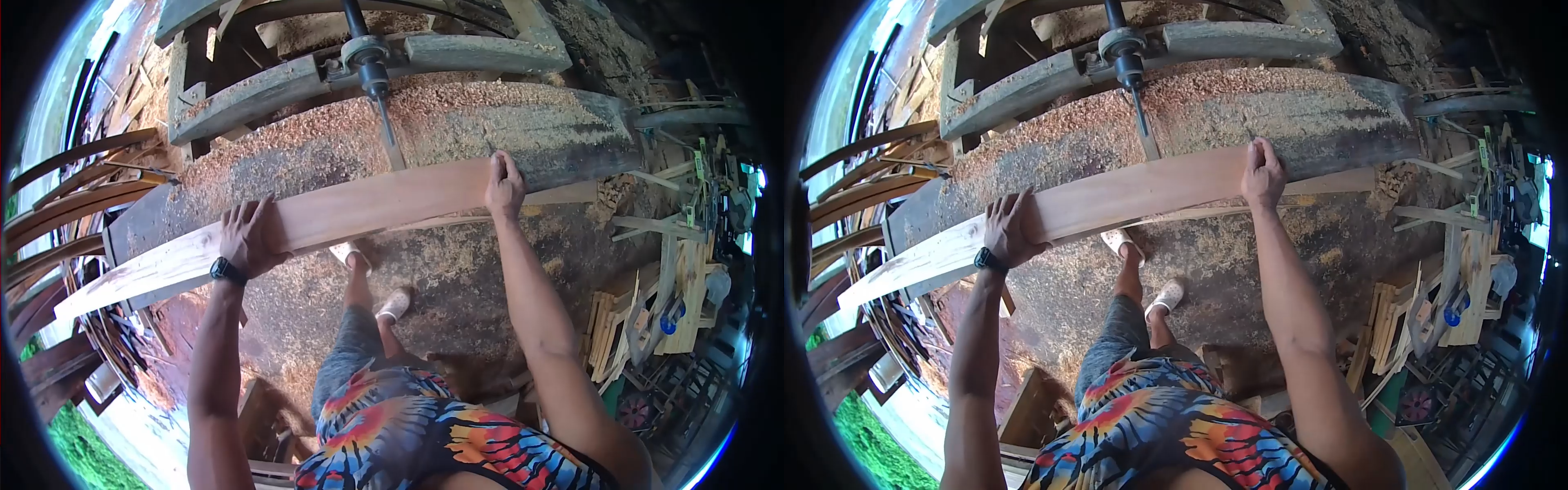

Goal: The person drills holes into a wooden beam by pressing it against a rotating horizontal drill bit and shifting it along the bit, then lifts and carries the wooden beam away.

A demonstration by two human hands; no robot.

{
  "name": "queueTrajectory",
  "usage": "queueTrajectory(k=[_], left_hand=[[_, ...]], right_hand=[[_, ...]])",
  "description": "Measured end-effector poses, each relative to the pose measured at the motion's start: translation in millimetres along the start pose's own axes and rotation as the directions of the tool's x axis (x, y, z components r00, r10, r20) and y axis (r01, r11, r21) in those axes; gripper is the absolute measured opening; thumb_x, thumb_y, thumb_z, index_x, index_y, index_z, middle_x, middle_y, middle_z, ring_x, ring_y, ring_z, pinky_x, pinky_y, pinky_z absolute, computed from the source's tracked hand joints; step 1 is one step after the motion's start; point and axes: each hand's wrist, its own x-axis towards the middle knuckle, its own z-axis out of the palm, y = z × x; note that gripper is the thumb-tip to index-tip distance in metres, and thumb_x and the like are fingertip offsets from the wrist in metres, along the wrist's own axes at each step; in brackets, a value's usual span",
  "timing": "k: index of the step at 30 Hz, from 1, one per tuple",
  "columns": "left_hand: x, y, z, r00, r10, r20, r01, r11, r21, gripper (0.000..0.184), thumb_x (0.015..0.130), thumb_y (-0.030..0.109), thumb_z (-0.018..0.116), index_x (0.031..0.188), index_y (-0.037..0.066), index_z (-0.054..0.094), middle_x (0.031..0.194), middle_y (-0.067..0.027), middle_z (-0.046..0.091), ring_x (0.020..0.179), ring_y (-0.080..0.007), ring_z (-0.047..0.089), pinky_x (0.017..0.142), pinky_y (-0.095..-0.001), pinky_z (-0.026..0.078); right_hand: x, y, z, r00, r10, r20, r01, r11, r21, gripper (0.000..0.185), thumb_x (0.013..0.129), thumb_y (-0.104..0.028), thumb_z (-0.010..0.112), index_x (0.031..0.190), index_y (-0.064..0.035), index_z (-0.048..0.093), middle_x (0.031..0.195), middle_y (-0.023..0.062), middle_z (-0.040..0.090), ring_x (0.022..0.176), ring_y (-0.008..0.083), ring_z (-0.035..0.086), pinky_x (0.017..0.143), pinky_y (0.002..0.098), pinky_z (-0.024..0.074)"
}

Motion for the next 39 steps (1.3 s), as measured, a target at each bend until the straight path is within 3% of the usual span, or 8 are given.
queueTrajectory(k=[3, 6, 10, 12, 18, 19, 22, 39], left_hand=[[10, -5, -4, 1.0, -0.02, 0.024, 0.02, 1.0, 0.004, 0.127, 0.045, 0.034, 0.104, 0.157, 0.009, 0.049, 0.136, -0.0146, 0.061, 0.126, -0.0371, 0.057, 0.112, -0.054, 0.04], [17, -12, -2, 1.0, 0.009, -0.019, -0.009, 1.0, -0.021, 0.128, 0.043, 0.034, 0.104, 0.155, 0.007, 0.049, 0.136, -0.0145, 0.061, 0.124, -0.0368, 0.057, 0.11, -0.0539, 0.041], [24, -20, 0, 0.997, 0.043, -0.065, -0.045, 0.998, -0.039, 0.128, 0.041, 0.033, 0.103, 0.154, 0.006, 0.049, 0.134, -0.0142, 0.062, 0.121, -0.037, 0.058, 0.106, -0.0564, 0.039], [28, -20, -1, 0.997, 0.044, -0.07, -0.048, 0.997, -0.054, 0.124, 0.045, 0.031, 0.102, 0.154, 0.006, 0.049, 0.133, -0.0158, 0.062, 0.12, -0.038, 0.059, 0.106, -0.0577, 0.039], [34, -23, -4, 0.999, 0.026, -0.031, -0.029, 0.997, -0.075, 0.117, 0.049, 0.026, 0.097, 0.153, 0.006, 0.05, 0.134, -0.018, 0.062, 0.123, -0.0398, 0.059, 0.108, -0.0591, 0.039], [36, -20, -6, 0.999, 0.007, -0.039, -0.01, 0.997, -0.082, 0.105, 0.055, 0.028, 0.092, 0.151, 0.008, 0.056, 0.13, -0.0142, 0.064, 0.121, -0.0369, 0.06, 0.108, -0.0569, 0.039], [36, -22, -5, 1.0, -0.004, -0.031, 0.002, 0.997, -0.073, 0.102, 0.056, 0.029, 0.09, 0.15, 0.008, 0.056, 0.131, -0.0144, 0.064, 0.122, -0.0366, 0.061, 0.108, -0.0569, 0.039], [43, -29, -4, 0.999, -0.049, -0.02, 0.047, 0.996, -0.074, 0.096, 0.055, 0.024, 0.085, 0.146, 0.009, 0.059, 0.134, -0.0146, 0.065, 0.123, -0.0369, 0.062, 0.109, -0.0577, 0.039]], right_hand=[[19, -32, -2, 0.998, 0.041, 0.047, -0.044, 0.996, 0.078, 0.028, 0.106, -0.036, 0.067, 0.124, -0.0164, 0.074, 0.105, 0.0095, 0.079, 0.1, 0.0306, 0.074, 0.088, 0.0421, 0.0577], [30, -24, 10, 0.998, -0.055, 0.006, 0.055, 0.998, -0.022, 0.028, 0.106, -0.034, 0.067, 0.125, -0.0139, 0.074, 0.107, 0.0093, 0.079, 0.1, 0.0287, 0.075, 0.088, 0.0403, 0.0578], [40, -30, 13, 0.998, 0.006, 0.069, -0.014, 0.992, 0.122, 0.029, 0.107, -0.03, 0.066, 0.127, -0.0095, 0.073, 0.111, 0.0108, 0.078, 0.103, 0.0285, 0.073, 0.091, 0.0409, 0.0567], [42, -34, 15, 0.997, 0.017, 0.069, -0.03, 0.983, 0.182, 0.029, 0.108, -0.028, 0.065, 0.127, -0.0079, 0.073, 0.113, 0.0113, 0.077, 0.107, 0.0294, 0.071, 0.093, 0.0411, 0.0555], [43, -45, 11, 0.995, -0.029, 0.091, 0.02, 0.995, 0.096, 0.025, 0.11, -0.021, 0.06, 0.126, -0.0073, 0.073, 0.116, 0.0128, 0.074, 0.112, 0.0305, 0.066, 0.098, 0.0414, 0.0518], [44, -47, 10, 0.995, -0.027, 0.097, 0.018, 0.995, 0.095, 0.025, 0.11, -0.021, 0.06, 0.126, -0.0067, 0.072, 0.117, 0.0133, 0.073, 0.113, 0.0308, 0.065, 0.098, 0.0418, 0.0516], [43, -53, 8, 0.993, -0.007, 0.115, -0.005, 0.995, 0.1, 0.025, 0.11, -0.019, 0.059, 0.127, -0.0048, 0.072, 0.12, 0.0148, 0.071, 0.115, 0.0315, 0.064, 0.099, 0.0426, 0.0511], [57, -64, 11, 0.979, 0.015, 0.204, -0.033, 0.996, 0.086, 0.03, 0.111, -0.019, 0.054, 0.132, -0.002, 0.068, 0.127, 0.0154, 0.071, 0.117, 0.0296, 0.065, 0.102, 0.0413, 0.0509]])
